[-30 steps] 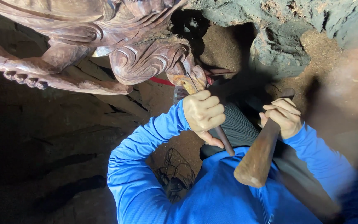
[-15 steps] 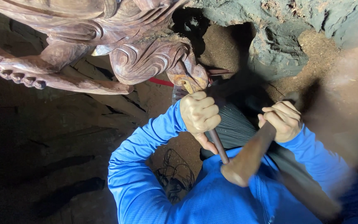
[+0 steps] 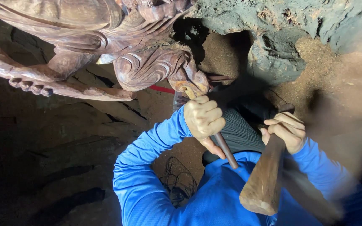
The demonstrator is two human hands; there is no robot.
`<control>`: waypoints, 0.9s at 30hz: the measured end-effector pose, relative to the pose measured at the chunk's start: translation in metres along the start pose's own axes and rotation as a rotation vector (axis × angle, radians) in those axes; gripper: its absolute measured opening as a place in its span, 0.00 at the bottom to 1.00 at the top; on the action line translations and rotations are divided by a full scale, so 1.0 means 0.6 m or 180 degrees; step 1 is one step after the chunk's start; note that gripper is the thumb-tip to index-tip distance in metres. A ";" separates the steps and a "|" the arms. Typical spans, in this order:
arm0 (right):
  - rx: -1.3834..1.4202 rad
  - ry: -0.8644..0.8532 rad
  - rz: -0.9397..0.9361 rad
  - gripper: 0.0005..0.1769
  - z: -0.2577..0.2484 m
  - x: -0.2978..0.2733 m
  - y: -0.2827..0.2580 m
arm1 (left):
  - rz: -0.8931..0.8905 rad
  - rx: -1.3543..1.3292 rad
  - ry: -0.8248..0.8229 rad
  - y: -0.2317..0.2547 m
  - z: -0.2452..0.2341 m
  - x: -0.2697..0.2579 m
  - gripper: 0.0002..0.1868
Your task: Carving a wooden statue using a chisel and mallet.
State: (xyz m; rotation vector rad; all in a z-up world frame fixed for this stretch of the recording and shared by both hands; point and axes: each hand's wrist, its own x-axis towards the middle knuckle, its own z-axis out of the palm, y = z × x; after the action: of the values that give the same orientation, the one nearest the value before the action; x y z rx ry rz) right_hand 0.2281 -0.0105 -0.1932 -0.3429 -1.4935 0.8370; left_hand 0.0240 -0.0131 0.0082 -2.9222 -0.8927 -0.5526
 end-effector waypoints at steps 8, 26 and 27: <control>-0.0049 0.0024 -0.0004 0.21 0.009 -0.017 0.005 | -0.0066 0.0034 -0.0052 -0.001 -0.002 0.002 0.37; 0.0516 -0.0606 0.0881 0.16 -0.021 -0.019 -0.014 | -0.0600 0.0204 -0.0009 0.003 0.000 0.039 0.37; 0.0510 -0.0600 0.0867 0.16 -0.021 -0.023 -0.014 | -0.0587 0.0213 -0.0006 -0.001 0.000 0.042 0.37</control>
State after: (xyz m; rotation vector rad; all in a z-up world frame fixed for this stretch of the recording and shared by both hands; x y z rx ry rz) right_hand 0.2441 -0.0217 -0.1986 -0.3604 -1.5618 1.2269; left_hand 0.0432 0.0011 0.0170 -2.7990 -1.1652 -0.5176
